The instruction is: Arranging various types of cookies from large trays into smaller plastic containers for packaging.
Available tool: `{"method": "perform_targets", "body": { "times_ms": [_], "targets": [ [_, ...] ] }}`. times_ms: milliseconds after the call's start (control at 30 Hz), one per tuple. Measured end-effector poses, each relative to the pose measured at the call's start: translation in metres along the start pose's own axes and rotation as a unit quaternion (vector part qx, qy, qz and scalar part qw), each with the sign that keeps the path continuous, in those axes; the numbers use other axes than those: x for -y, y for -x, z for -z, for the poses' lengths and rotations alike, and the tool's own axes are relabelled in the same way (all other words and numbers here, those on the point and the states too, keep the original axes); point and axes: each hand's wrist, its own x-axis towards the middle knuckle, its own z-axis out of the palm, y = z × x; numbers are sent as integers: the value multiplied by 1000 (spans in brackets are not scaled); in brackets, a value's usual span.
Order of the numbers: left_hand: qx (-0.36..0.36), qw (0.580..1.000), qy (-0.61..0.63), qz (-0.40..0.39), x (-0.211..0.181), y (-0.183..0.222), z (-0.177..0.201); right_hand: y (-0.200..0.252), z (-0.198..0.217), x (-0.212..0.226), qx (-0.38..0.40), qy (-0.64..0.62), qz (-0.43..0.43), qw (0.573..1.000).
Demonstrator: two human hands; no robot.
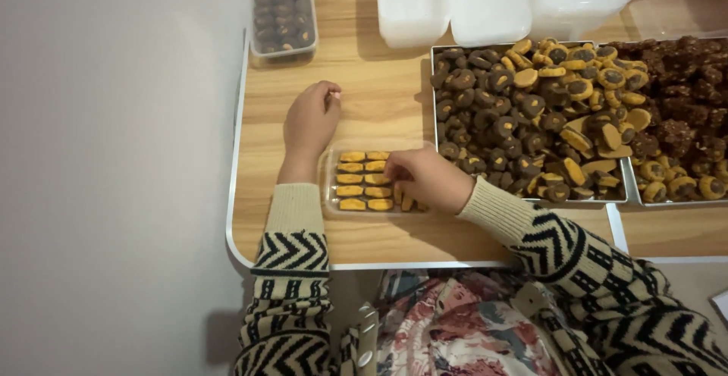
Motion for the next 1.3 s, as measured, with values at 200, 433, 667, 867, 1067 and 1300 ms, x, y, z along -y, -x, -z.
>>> {"method": "perform_targets", "body": {
  "times_ms": [200,433,667,867,1067,1300],
  "targets": [
    [12,1000,-7,12,-9,2,5,6,-3,5,-1,-4,-26,1000],
    [5,1000,-5,4,-7,2,2,6,-3,7,-3,12,-45,999],
    [-1,1000,6,-4,-8,2,2,7,-1,9,-25,100,-20,994],
    [-2,1000,12,5,-19,9,10,4,-12,-4,-27,129,-24,991],
    [-4,1000,11,9,-15,6,6,9,-3,0,-36,90,2,995],
    [-7,1000,11,-16,-7,4,3,34,2,8,-67,200,58,976]
  ]
}}
